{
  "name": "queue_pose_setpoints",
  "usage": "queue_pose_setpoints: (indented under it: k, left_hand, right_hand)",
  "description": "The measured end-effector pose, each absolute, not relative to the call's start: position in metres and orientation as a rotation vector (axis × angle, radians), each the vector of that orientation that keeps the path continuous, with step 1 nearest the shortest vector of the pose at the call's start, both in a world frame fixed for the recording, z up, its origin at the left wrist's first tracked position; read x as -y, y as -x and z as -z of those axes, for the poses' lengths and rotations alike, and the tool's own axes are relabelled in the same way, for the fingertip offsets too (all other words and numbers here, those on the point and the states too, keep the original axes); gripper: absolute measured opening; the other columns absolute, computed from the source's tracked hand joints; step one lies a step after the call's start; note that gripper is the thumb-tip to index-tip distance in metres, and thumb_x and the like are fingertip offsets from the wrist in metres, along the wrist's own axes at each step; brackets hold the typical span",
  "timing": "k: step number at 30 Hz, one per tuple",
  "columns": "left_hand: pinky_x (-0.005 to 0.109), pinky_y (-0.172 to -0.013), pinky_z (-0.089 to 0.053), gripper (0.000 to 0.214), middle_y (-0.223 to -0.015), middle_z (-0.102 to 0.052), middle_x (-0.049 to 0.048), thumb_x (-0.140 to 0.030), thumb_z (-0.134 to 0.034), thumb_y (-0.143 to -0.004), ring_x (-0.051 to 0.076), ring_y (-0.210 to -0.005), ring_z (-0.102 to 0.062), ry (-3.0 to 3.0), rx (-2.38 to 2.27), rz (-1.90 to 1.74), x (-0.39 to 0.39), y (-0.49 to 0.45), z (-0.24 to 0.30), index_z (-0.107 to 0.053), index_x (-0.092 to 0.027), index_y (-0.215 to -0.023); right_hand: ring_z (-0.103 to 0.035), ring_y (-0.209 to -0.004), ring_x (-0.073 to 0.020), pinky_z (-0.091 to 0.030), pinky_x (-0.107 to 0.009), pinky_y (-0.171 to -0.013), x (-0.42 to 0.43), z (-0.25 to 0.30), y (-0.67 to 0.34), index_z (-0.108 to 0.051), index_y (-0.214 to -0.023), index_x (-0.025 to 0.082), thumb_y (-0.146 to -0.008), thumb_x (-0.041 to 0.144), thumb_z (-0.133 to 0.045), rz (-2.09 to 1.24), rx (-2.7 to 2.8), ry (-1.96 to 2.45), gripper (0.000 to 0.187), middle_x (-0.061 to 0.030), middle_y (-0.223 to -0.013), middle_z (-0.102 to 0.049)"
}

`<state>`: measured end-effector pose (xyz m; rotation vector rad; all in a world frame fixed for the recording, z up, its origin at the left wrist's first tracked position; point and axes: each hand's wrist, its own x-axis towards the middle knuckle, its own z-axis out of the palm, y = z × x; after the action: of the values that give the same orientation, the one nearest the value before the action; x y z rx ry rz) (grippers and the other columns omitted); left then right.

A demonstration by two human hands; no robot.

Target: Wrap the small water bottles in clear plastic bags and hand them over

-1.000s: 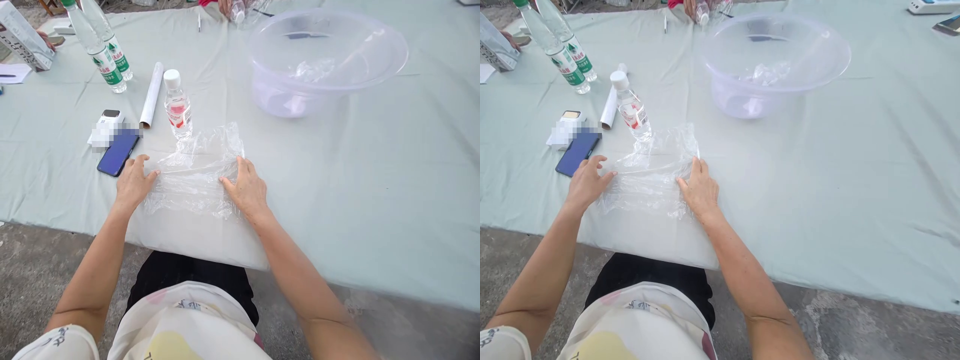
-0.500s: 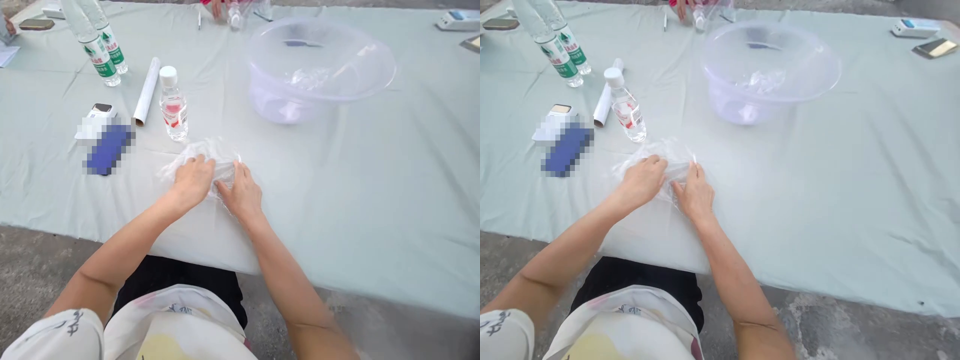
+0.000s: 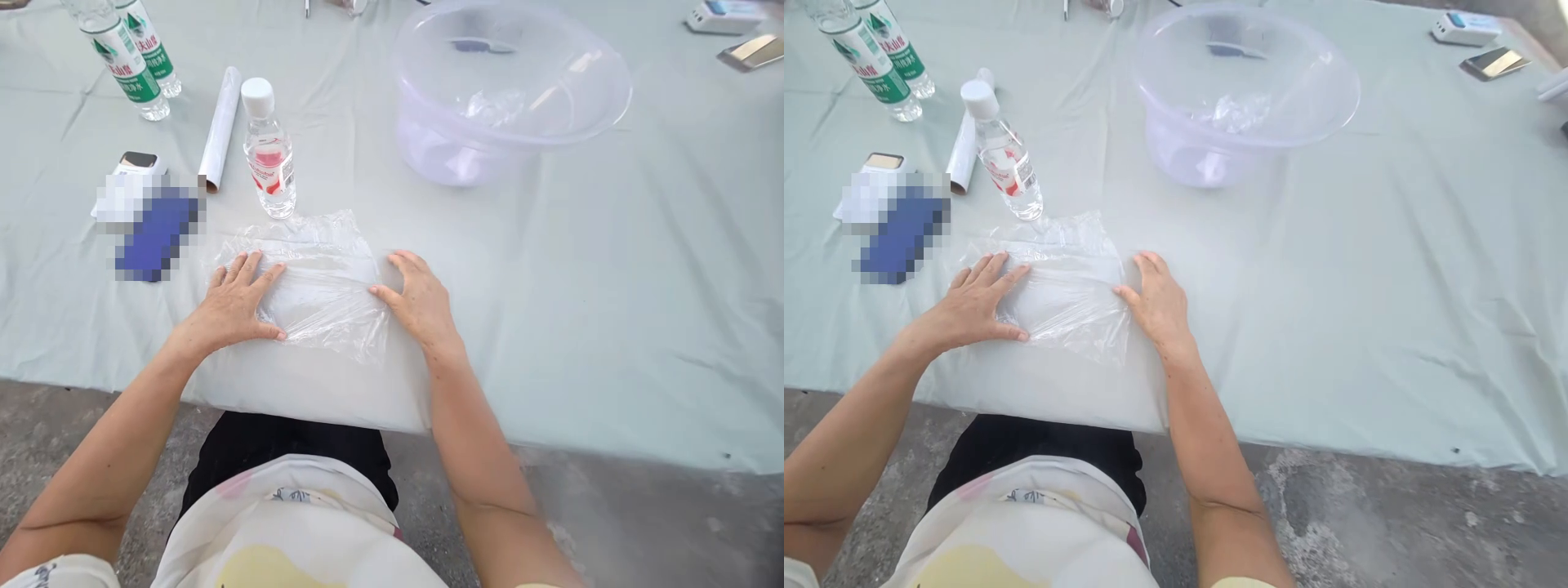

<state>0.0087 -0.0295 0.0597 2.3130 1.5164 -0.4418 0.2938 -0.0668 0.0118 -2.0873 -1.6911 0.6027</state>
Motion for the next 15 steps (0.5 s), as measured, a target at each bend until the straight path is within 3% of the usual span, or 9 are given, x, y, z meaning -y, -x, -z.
queue_pose_setpoints:
  k: [4,8,11,15]
  left_hand:
    - [0.062,-0.123,-0.005,0.116,-0.171,0.009,0.0147,-0.06,-0.075,-0.071,0.041,-0.156,0.01,-2.309,-1.458,0.523,0.027,-0.009,-0.059,-0.012,-0.031,-0.163]
    - [0.069,-0.119,-0.004,0.126,-0.171,0.013,0.0144,-0.059,-0.081,-0.063,0.046,-0.153,0.016,-2.296,-1.417,0.586,0.026,-0.013,-0.058,-0.008,-0.034,-0.163]
    - [0.072,-0.117,-0.005,0.129,-0.17,0.013,0.0161,-0.058,-0.084,-0.06,0.048,-0.152,0.017,-2.294,-1.419,0.615,0.026,-0.017,-0.059,-0.009,-0.034,-0.163]
    - [0.073,-0.116,-0.006,0.133,-0.169,0.015,0.0194,-0.06,-0.085,-0.058,0.048,-0.152,0.018,-2.273,-1.428,0.674,0.026,-0.021,-0.064,-0.006,-0.035,-0.162]
  right_hand:
    - [-0.059,-0.127,-0.0332,-0.048,-0.053,-0.105,0.07,-0.021,-0.313,-0.06,-0.13,0.017,-0.089,0.03,-0.053,-0.451,1.518,2.229,0.044,-0.0151,-0.147,-0.055]
    - [-0.069,-0.101,-0.0283,-0.05,-0.055,-0.101,0.055,-0.04,-0.299,-0.053,-0.137,0.022,-0.091,0.04,-0.052,-0.453,1.47,2.036,0.049,-0.014,-0.14,-0.06]
    - [-0.065,-0.115,-0.0305,-0.051,-0.055,-0.1,0.014,-0.049,-0.269,-0.039,-0.147,0.029,-0.086,0.048,-0.062,-0.604,1.571,1.744,0.068,-0.0115,-0.147,-0.054]
    - [-0.046,-0.14,-0.0367,-0.044,-0.06,-0.108,-0.063,-0.043,-0.223,-0.032,-0.15,0.03,-0.074,0.052,-0.076,-0.804,1.715,1.416,0.09,-0.0113,-0.156,-0.043]
